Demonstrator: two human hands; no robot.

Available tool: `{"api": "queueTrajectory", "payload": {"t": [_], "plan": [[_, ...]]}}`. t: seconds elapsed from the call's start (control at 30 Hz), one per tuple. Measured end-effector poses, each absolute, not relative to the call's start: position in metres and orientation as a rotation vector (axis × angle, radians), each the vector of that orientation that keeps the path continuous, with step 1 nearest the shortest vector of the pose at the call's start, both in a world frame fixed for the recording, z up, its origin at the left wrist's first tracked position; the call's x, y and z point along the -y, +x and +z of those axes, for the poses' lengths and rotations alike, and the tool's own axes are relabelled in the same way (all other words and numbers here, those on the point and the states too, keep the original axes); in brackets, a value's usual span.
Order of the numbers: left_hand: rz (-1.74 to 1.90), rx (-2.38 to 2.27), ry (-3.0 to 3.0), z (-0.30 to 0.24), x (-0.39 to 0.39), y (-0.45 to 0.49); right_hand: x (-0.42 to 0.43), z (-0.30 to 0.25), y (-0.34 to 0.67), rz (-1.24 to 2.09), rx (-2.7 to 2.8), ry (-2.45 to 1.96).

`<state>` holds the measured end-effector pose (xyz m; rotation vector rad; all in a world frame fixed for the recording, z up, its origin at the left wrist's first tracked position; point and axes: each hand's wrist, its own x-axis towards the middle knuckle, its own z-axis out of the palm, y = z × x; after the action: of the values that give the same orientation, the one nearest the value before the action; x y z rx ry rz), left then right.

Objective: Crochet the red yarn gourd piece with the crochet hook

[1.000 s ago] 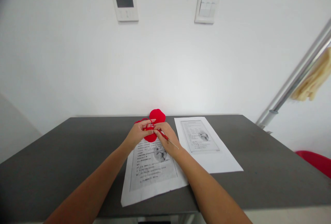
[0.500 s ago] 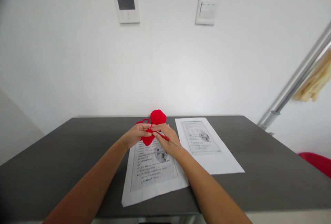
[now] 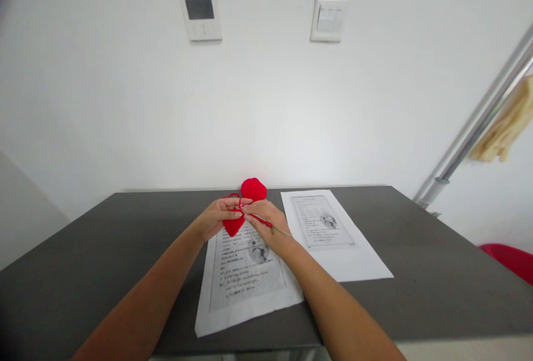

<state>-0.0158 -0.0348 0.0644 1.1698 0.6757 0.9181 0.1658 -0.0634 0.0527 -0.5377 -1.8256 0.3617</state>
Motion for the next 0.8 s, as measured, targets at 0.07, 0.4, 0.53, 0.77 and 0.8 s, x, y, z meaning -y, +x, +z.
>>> {"api": "queueTrajectory", "payload": {"t": [0.07,0.4,0.53,0.77,0.8], "plan": [[0.914,-0.671,1.168,0.066,0.035,-0.017,0.065,0.054,0.165,0.365,1.830,-0.538],[0.967,-0.651,1.096,0.074,0.036,-0.028,0.068,0.055,0.166,0.596,1.699,-0.581],[0.935,-0.600,1.045,0.071,0.034,-0.030,0.069,0.055,0.163,0.810,1.516,-0.667],[0.921,-0.462,1.010,0.068,0.031,-0.032,0.069,0.060,0.169,0.781,1.674,-0.590],[0.923,-0.461,1.013,0.068,0.031,-0.032,0.069,0.061,0.170,0.762,1.703,-0.571]]}}
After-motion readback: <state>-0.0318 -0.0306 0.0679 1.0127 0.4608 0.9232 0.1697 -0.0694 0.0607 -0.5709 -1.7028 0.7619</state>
